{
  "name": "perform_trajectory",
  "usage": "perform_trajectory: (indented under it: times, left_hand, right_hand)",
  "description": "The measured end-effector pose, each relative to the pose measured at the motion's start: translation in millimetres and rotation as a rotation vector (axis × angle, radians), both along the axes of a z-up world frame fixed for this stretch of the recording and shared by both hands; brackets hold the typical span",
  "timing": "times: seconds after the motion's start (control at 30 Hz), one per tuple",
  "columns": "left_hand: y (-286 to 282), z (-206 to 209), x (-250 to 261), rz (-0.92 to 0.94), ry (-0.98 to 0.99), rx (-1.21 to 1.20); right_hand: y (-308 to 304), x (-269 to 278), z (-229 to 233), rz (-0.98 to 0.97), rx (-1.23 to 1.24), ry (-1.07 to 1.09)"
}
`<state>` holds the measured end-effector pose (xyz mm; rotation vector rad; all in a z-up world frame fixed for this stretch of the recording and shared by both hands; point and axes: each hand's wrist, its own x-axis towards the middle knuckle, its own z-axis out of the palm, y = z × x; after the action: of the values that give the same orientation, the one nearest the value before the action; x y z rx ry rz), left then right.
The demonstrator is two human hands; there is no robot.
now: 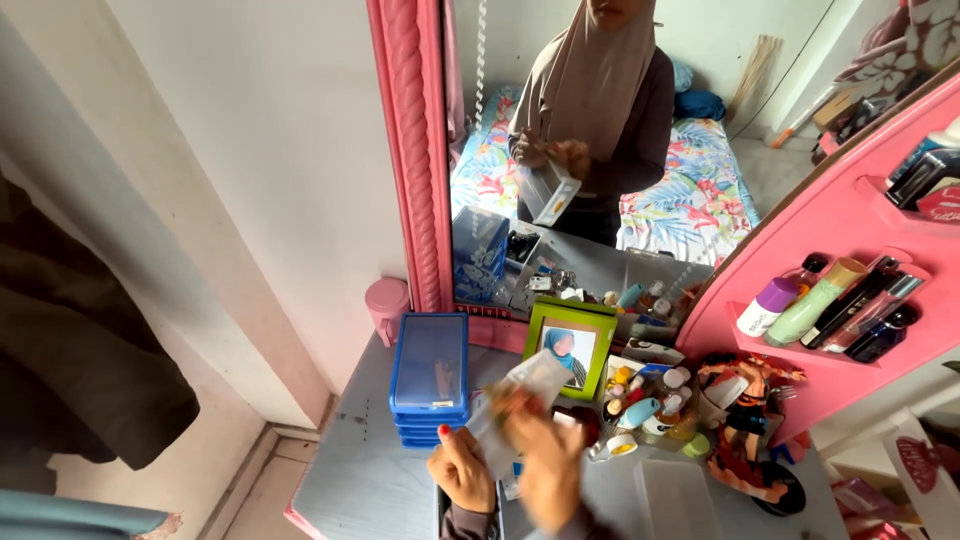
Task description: Organizing small hair accessories like clips and ties into clear plastic storage containers on a vanity.
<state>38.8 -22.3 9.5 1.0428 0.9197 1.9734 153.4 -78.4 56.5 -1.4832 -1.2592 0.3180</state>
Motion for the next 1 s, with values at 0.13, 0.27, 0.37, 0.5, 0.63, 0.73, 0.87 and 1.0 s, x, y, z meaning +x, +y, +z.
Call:
perform_trajectory:
  times: [0.13,0.27,0.37,0.5,0.63,0.73,0.87,1.0]
  left_hand:
    - [7,-13,-4,0.039,-0.028,0.073]
    - [-18,35,-20,-0.009,0.042,-0.052]
    - [-22,19,-10,-0.013,0.078,-0.057]
    - [-11,5,2,0.005,-0.048,-0.058]
    - [-3,-17,5,-0.066,-0.17,0.142]
    - [-9,6,-5,0.012,-0.115,0.084]
    - [-21,30,-1,0.021,0.021,0.011]
    - [-13,20,11,0.056,-0.104,0.038]
  right_hand:
    - [-22,-38,23,-0.016,0.478,-0.654]
    - [7,22,38,-0.089,0.424,-0.713]
    - [21,40,41,-0.171,0.392,-0.768]
    - [-7,-12,-20,-0.088,0.37,-0.397]
    - [-7,-14,-23,-0.087,0.669,-0.653]
    - [7,22,33,-0.108,0.628,-0.652]
    - [1,29,40,-0.108,0.545,-0.63]
    - [3,25,30,-0.1,0.548,-0.642]
